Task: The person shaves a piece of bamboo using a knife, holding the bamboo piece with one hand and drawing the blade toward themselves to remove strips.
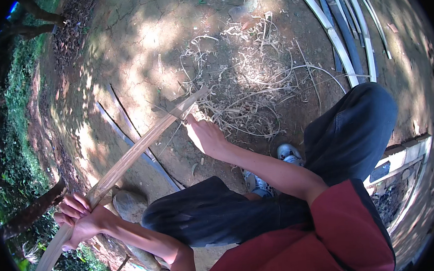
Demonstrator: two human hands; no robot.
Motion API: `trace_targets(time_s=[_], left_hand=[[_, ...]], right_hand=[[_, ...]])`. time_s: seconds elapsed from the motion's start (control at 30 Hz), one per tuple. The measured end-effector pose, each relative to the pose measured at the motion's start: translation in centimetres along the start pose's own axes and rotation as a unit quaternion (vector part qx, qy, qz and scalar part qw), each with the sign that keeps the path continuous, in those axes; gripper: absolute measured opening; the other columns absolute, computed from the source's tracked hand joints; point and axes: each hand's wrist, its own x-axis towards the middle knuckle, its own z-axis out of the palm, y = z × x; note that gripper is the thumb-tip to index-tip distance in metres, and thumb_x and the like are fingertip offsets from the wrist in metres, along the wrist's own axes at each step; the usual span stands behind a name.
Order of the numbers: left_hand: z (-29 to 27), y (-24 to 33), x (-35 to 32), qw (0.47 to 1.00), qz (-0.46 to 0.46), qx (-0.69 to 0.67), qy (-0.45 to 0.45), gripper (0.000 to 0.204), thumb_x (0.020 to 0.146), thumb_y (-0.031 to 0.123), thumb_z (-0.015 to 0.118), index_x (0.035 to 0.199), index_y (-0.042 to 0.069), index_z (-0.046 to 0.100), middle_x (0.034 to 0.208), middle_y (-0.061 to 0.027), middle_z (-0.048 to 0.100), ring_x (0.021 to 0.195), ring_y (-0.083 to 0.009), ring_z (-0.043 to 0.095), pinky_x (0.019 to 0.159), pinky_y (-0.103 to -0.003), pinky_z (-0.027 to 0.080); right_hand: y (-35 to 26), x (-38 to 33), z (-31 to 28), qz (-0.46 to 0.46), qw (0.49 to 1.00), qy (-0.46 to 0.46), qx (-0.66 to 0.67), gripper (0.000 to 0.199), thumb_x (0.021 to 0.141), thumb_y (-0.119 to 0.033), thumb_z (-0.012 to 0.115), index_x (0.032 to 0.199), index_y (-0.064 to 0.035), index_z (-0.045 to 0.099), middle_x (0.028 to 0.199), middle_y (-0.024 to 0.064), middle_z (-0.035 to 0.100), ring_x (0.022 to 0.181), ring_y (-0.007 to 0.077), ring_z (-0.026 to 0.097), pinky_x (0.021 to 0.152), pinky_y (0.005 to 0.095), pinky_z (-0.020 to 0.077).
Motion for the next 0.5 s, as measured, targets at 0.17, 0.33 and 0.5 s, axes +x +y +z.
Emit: trace_targets(time_s=[0.17,0.33,0.5], left_hand=[[-1.5,-0.5,0.8,1.000,0.009,0.020,0.005,0.065,0.083,0.075,0.023,0.058,0.016,0.026,0.046,0.0024,0.019,0.041,-0.0087,0.017,0.032,-0.022,0.016],[-1.0,-0.2,0.3,1.000,0.004,0.015,0.004,0.065,0.083,0.075,0.022,0.057,0.015,0.026,0.045,0.0022,0.021,0.040,-0.0090,0.018,0.031,-0.022,0.015],[-2.0,-0.4,1.0,0.998,-0.006,-0.032,-0.055,0.065,0.084,0.074,0.024,0.056,0.015,0.027,0.045,0.0019,0.021,0.040,-0.0090,0.020,0.032,-0.022,0.017]], right_hand=[[-2.1,-0.3,-1.5,-0.012,1.000,-0.019,0.013,0.029,0.086,-0.011,0.049,0.108,0.0066,0.041,0.062,0.0209,0.054,0.064,0.0387,0.059,0.057,0.0481,0.0437],[-1.3,-0.2,-0.7,0.036,0.998,-0.033,0.031,0.033,0.085,-0.012,0.050,0.111,0.0071,0.043,0.064,0.0223,0.056,0.063,0.0368,0.060,0.058,0.0455,0.0471],[-1.3,0.1,-1.2,0.010,1.000,-0.018,0.004,0.023,0.084,-0.010,0.049,0.100,0.0062,0.044,0.063,0.0220,0.058,0.062,0.0378,0.062,0.054,0.0452,0.0478]])
